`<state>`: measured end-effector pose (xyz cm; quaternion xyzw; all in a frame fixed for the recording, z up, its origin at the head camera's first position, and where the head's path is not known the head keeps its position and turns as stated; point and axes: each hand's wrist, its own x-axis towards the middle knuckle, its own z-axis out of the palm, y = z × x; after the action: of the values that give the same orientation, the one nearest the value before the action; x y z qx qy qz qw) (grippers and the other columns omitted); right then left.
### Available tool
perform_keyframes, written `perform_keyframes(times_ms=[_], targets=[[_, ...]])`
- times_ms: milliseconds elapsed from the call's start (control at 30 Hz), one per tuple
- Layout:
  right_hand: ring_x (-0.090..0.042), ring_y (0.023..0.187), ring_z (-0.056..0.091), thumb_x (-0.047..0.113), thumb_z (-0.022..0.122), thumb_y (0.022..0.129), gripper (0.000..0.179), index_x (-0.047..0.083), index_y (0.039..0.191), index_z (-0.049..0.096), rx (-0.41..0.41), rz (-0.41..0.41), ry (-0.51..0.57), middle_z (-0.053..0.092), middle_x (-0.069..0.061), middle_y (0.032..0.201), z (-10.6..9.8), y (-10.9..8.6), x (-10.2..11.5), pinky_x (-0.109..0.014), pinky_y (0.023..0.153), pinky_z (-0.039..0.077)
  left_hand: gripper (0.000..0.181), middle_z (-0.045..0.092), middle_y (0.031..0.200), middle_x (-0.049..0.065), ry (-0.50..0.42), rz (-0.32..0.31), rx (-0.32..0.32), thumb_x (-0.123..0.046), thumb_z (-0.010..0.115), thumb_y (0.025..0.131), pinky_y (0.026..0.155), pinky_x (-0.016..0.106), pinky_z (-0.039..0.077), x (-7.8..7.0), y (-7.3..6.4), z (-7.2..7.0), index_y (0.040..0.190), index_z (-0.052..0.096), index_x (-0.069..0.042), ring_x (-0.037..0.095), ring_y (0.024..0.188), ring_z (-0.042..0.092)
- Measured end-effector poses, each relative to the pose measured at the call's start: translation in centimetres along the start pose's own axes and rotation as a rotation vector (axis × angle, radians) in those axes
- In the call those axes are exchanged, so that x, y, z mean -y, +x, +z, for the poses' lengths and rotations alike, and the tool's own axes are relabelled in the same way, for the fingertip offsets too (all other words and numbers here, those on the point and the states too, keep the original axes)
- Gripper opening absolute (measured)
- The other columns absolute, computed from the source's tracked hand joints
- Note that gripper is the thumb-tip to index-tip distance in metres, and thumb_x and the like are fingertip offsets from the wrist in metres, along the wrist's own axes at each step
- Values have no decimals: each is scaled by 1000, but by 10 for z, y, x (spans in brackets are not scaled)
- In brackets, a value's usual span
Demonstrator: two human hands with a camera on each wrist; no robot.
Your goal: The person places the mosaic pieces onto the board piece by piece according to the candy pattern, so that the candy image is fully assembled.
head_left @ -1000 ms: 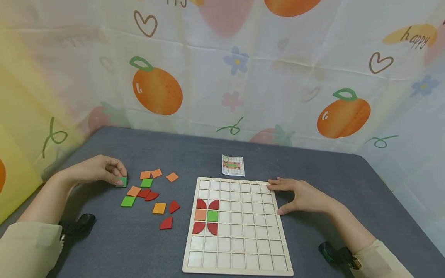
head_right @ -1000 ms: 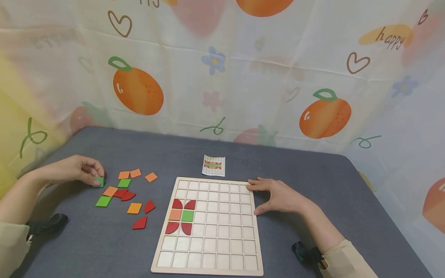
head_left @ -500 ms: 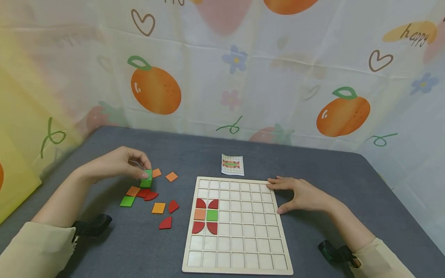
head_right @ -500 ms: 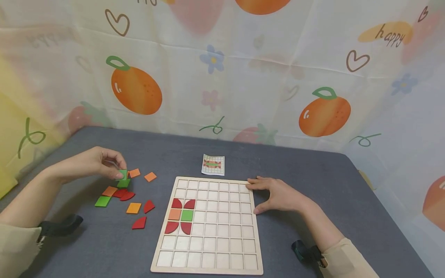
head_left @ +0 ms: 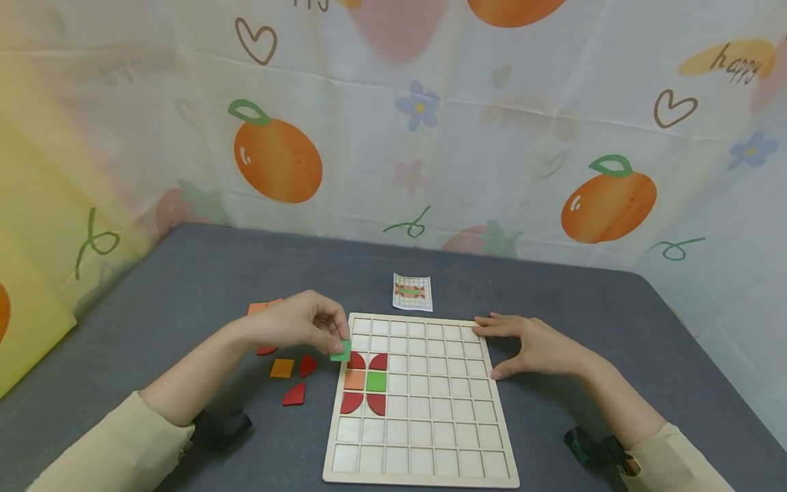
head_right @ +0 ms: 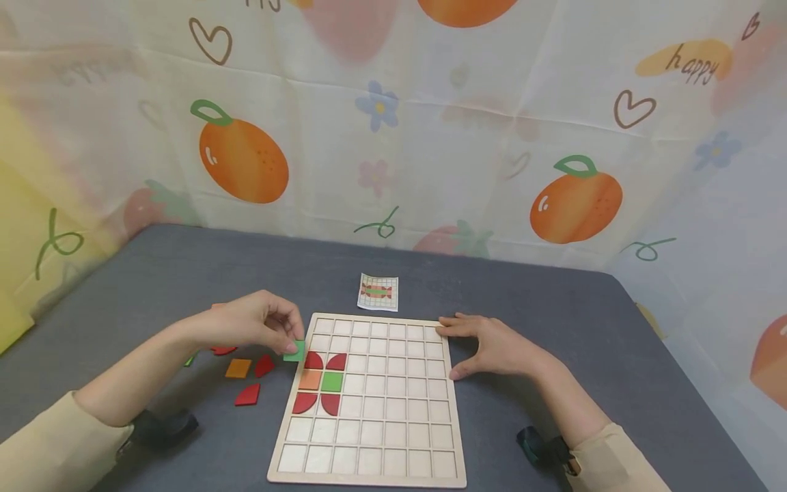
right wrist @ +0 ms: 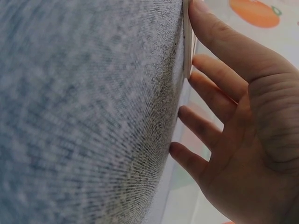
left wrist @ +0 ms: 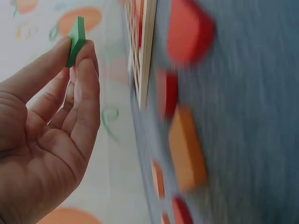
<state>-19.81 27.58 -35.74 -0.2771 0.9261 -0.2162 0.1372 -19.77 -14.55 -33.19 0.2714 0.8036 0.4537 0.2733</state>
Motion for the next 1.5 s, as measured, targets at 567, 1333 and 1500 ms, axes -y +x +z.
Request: perform_keyframes(times_ms=[567, 1333, 1500], targets=[[-38, 150, 29, 55, 81, 71, 83, 22, 143, 54, 11, 3, 16, 44, -2, 156, 0, -1, -1, -69, 112, 27, 8, 72, 83, 4, 13, 75, -119, -13, 75, 85, 69, 25, 54, -12, 39, 63, 91, 73, -9, 9, 71, 64], [-38, 150, 29, 54, 81, 71, 84, 22, 144, 53, 6, -2, 7, 45, -2, 156, -1, 0, 1, -69, 112, 27, 6, 70, 73, -2, 139, 121, -156, -8, 76, 82, 65, 19, 51, -14, 45, 84, 81, 72, -12, 4, 67, 60], [-38, 150, 29, 55, 81, 71, 84, 23, 143, 53, 5, 2, 8, 45, -2, 156, 0, -1, 0, -70, 112, 27, 7, 70, 73, -2, 152, 125, -158, -8, 76, 82, 65, 19, 51, -14, 45, 85, 80, 72, -13, 3, 66, 60]])
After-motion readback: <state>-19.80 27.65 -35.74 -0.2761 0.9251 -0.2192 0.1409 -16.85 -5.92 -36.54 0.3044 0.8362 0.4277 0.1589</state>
